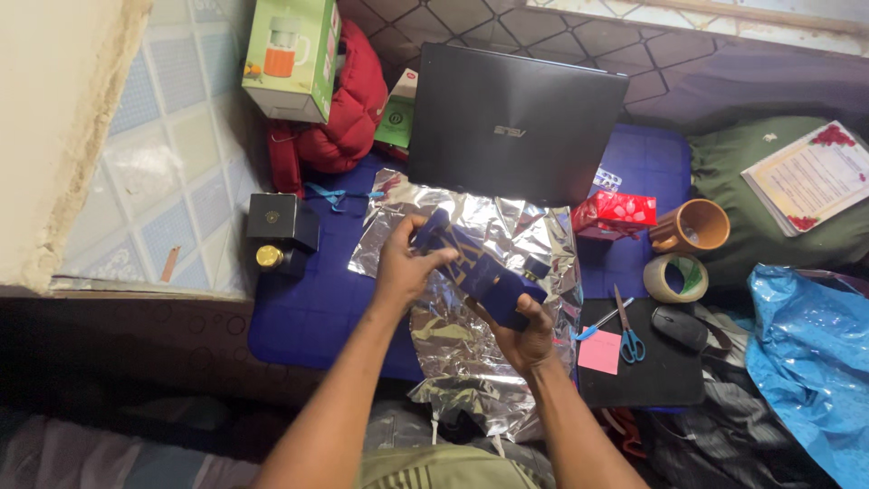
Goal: The person wraps a small red gift box with red floral paper, secures it with tape, and ties a ribbon. Then the person wraps a small dark blue box with blue patterned paper, cutting and folding the paper around the box.
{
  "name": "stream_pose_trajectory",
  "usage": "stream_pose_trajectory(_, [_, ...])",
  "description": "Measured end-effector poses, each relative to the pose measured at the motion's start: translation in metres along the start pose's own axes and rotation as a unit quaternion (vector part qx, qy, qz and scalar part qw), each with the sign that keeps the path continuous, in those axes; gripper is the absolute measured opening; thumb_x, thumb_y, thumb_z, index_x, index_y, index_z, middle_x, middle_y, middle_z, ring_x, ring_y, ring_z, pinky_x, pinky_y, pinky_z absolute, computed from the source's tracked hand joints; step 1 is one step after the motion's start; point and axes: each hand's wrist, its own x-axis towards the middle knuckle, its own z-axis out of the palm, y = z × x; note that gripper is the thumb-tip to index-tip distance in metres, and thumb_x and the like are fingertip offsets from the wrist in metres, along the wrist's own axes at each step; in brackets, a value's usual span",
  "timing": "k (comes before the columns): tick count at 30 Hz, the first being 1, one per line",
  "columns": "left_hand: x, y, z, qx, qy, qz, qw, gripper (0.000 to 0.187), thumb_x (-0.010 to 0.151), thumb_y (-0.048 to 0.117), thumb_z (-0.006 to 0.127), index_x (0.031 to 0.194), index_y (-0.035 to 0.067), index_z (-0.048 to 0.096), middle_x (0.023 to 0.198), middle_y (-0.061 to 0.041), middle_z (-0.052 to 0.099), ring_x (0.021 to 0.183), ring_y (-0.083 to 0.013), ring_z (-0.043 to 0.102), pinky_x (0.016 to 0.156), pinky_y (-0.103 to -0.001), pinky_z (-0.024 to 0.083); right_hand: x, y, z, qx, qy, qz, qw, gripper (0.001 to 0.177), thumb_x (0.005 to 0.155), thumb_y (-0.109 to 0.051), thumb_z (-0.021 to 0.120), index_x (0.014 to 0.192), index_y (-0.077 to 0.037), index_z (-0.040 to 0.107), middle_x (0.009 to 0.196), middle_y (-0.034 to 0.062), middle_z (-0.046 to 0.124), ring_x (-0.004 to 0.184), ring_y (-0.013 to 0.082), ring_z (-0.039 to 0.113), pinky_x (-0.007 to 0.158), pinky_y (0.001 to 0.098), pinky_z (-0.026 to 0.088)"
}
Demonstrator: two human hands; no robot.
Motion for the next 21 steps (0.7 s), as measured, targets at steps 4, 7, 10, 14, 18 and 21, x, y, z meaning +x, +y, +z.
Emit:
stream_pose_trajectory(4, [-0.007,-0.007,-0.003,0.127,-0.063,0.19,0.972,0.019,0.092,0.009,0.074,0.09,0.013,0.055,0.126,-0.005,0.075,0.12,-0.0213,0.07,0.104,-0.042,0.053,-0.003,-0.005,-0.018,-0.125,0.015,0.016,0.992,0.101,0.071,-0.037,0.084,0.157,0.0,0.045,0.12,0.0099,0.061,0.108,0.0225,0.06,0.102,0.0398,0.047])
stream_pose_trajectory(7, [-0.013,-0.012,-0.008,0.339,-0.127,0.311,0.879,0.01,0.092,0.005,0.066,0.091,0.013,0.06,0.139,-0.007,0.068,0.132,-0.0276,0.062,0.116,-0.051,0.039,-0.008,-0.014,-0.016,-0.193,0.045,0.032,0.98,0.104,0.067,-0.037,0.081,0.157,-0.001,0.042,0.121,0.0098,0.062,0.108,0.022,0.06,0.099,0.038,0.048])
stream_pose_trajectory(10, [-0.029,-0.017,-0.011,0.442,-0.171,0.346,0.81,0.008,0.091,0.009,0.067,0.097,0.011,0.061,0.147,-0.008,0.056,0.143,-0.0331,0.049,0.118,-0.059,0.027,-0.009,-0.025,0.0,-0.21,0.042,0.03,0.976,0.1,0.066,-0.038,0.08,0.151,0.0,0.044,0.126,0.0093,0.064,0.111,0.0243,0.063,0.099,0.039,0.051])
stream_pose_trajectory(14, [-0.04,-0.021,-0.019,0.445,-0.195,0.314,0.815,0.014,0.087,0.006,0.069,0.099,0.009,0.062,0.155,-0.012,0.046,0.144,-0.0351,0.044,0.116,-0.058,0.03,-0.002,-0.047,0.02,-0.273,-0.017,0.034,0.961,0.095,0.065,-0.038,0.079,0.148,-0.002,0.05,0.128,0.0089,0.066,0.116,0.0213,0.062,0.097,0.0352,0.05])
stream_pose_trajectory(18, [-0.03,-0.01,-0.035,0.405,-0.265,0.233,0.843,0.022,0.083,0.003,0.071,0.104,0.009,0.066,0.157,-0.012,0.044,0.138,-0.0339,0.049,0.113,-0.045,0.042,0.012,-0.059,0.036,-0.384,-0.081,0.074,0.917,0.093,0.068,-0.034,0.082,0.154,-0.009,0.055,0.112,0.0091,0.064,0.101,0.0205,0.058,0.09,0.0312,0.047])
stream_pose_trajectory(21, [-0.026,0.002,-0.045,0.41,-0.276,0.195,0.847,0.018,0.071,0.002,0.078,0.086,0.01,0.07,0.152,-0.011,0.05,0.139,-0.0345,0.049,0.111,-0.04,0.044,0.021,-0.052,0.046,-0.415,-0.113,0.085,0.899,0.09,0.064,-0.03,0.084,0.147,-0.01,0.056,0.116,0.0022,0.067,0.104,0.0139,0.061,0.092,0.029,0.049])
